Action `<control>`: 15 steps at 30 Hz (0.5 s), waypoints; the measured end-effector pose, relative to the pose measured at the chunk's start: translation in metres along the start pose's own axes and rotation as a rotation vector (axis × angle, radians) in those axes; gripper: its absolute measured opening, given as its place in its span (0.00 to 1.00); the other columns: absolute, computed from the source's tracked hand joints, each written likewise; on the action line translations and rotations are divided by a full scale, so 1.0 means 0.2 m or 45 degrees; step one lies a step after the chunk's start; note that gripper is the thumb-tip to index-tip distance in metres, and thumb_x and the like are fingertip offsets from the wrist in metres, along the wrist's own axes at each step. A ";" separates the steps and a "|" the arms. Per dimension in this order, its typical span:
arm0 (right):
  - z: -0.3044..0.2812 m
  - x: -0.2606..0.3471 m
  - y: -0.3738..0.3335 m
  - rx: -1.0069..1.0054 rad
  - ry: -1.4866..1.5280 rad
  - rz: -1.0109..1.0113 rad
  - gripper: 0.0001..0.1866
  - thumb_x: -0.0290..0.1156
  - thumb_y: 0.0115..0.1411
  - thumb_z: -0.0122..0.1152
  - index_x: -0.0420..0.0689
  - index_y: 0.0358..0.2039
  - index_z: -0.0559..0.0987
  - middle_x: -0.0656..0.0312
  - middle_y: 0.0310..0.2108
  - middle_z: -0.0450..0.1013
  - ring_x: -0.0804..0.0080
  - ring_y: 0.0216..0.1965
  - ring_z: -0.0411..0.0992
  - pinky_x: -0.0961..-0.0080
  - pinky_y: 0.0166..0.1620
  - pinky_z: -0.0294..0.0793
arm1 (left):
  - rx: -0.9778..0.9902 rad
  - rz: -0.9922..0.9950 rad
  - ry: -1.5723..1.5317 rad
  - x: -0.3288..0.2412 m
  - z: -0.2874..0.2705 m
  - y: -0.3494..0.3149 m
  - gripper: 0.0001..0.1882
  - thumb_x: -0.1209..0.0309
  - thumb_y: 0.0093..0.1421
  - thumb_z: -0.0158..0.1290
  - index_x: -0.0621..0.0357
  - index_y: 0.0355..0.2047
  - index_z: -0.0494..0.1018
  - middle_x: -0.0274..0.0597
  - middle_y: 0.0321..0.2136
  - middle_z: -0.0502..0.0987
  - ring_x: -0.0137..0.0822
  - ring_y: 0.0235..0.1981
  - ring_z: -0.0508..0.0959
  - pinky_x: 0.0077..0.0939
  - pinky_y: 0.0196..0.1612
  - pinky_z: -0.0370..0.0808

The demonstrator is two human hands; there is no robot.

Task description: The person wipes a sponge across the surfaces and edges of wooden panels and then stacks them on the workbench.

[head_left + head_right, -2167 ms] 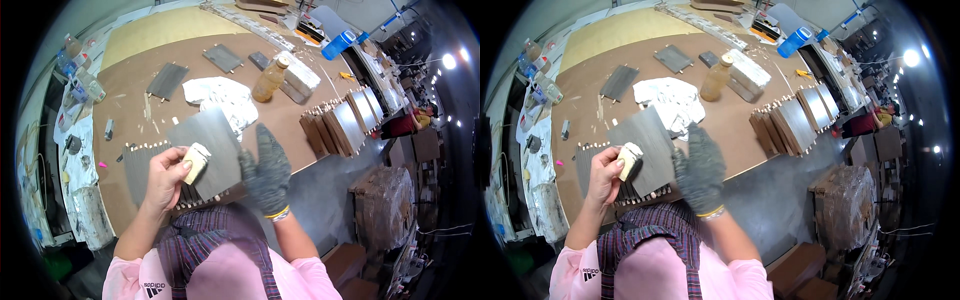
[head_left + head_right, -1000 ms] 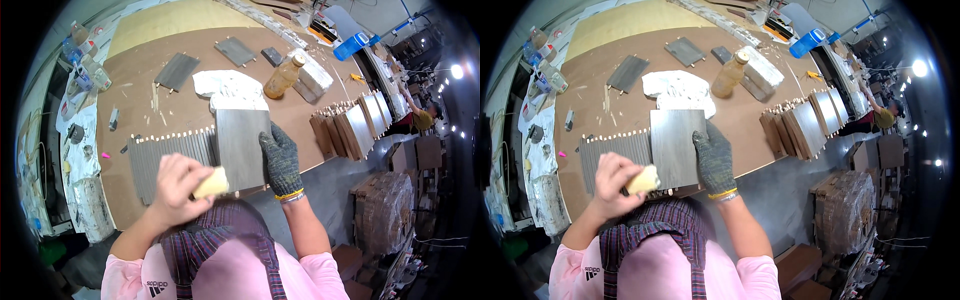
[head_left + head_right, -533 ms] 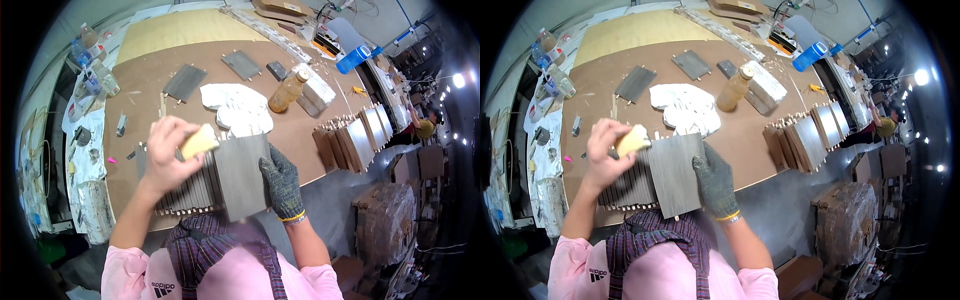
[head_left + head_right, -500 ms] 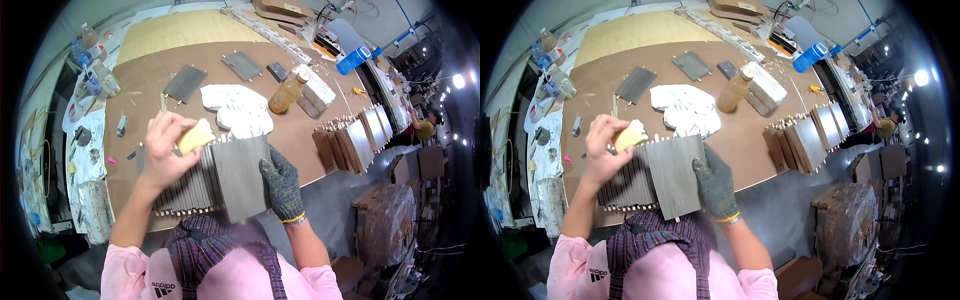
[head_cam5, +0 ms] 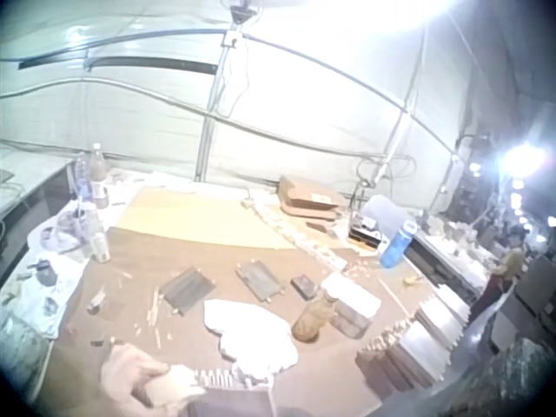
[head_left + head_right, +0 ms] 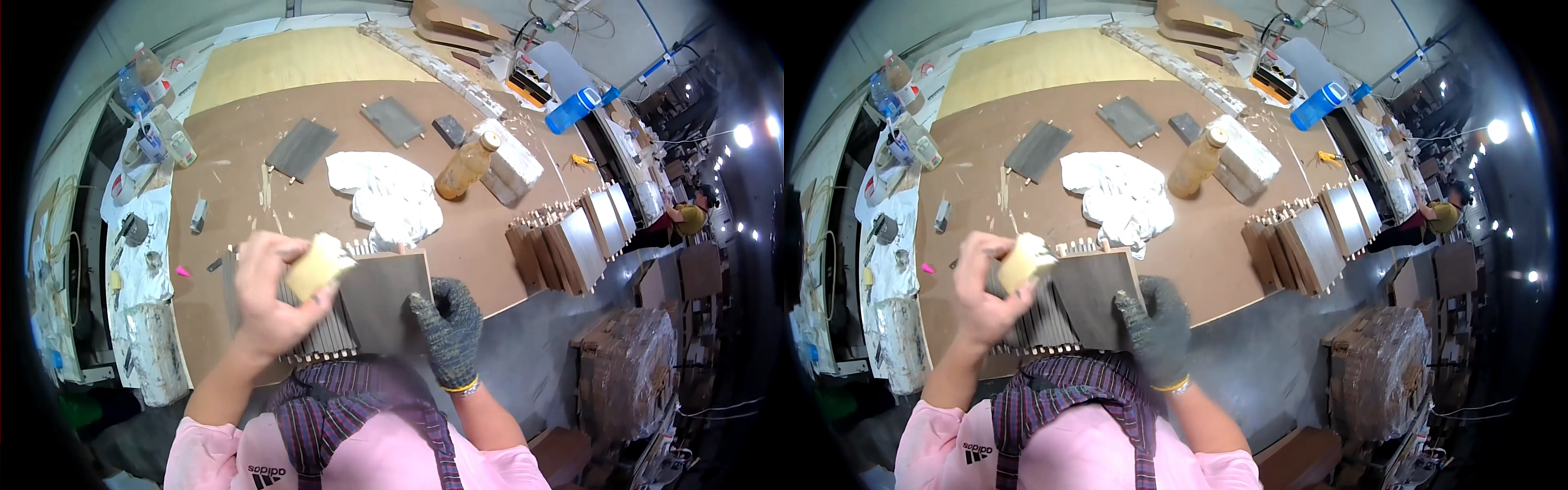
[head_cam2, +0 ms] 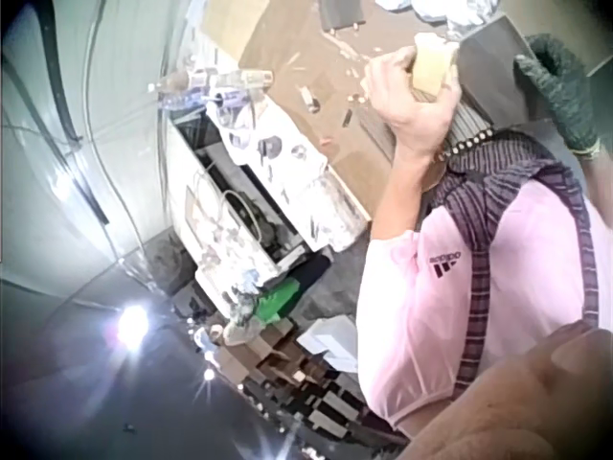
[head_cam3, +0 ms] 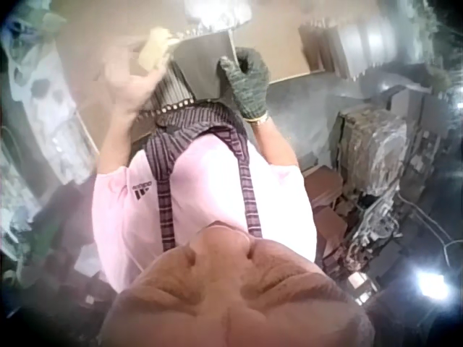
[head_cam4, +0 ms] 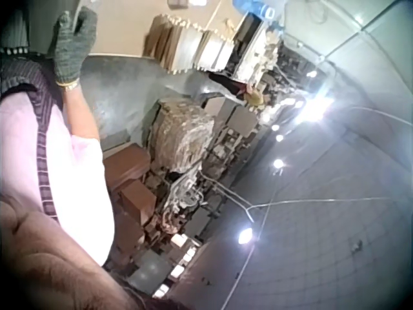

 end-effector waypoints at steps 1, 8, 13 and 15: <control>0.00 0.03 -0.02 -0.081 -0.030 -0.020 0.14 0.33 0.60 0.68 0.38 0.42 0.79 0.56 0.29 0.79 0.68 0.29 0.77 0.70 0.36 0.75 | 0.010 0.028 -0.013 -0.04 0.03 -0.01 0.21 0.70 0.40 0.66 0.60 0.36 0.74 0.43 0.33 0.76 0.43 0.34 0.75 0.36 0.40 0.67; 0.02 0.07 -0.09 -0.265 -0.123 -0.141 0.14 0.33 0.61 0.69 0.39 0.43 0.78 0.54 0.33 0.78 0.63 0.33 0.77 0.66 0.39 0.76 | -0.006 0.066 -0.102 -0.22 0.17 0.06 0.24 0.66 0.41 0.68 0.59 0.37 0.73 0.43 0.31 0.74 0.43 0.31 0.75 0.34 0.37 0.67; -0.01 0.11 -0.13 -0.330 -0.120 -0.217 0.14 0.32 0.61 0.68 0.38 0.44 0.78 0.53 0.34 0.78 0.63 0.33 0.78 0.67 0.38 0.77 | -0.032 0.038 -0.208 -0.26 0.23 0.08 0.24 0.65 0.41 0.69 0.60 0.37 0.73 0.43 0.30 0.74 0.44 0.29 0.75 0.35 0.33 0.70; -0.02 0.11 -0.13 -0.350 -0.086 -0.123 0.15 0.31 0.60 0.69 0.37 0.43 0.77 0.52 0.34 0.78 0.64 0.33 0.78 0.67 0.37 0.77 | -0.031 0.063 -0.195 -0.26 0.24 0.07 0.24 0.66 0.40 0.69 0.60 0.36 0.73 0.44 0.30 0.74 0.44 0.29 0.75 0.36 0.32 0.71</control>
Point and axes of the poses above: each hand's wrist, its own y-axis towards the middle knuckle, its own z-axis out of the palm, x = y × z, the point moved 7 cm from there along y, towards the middle knuckle
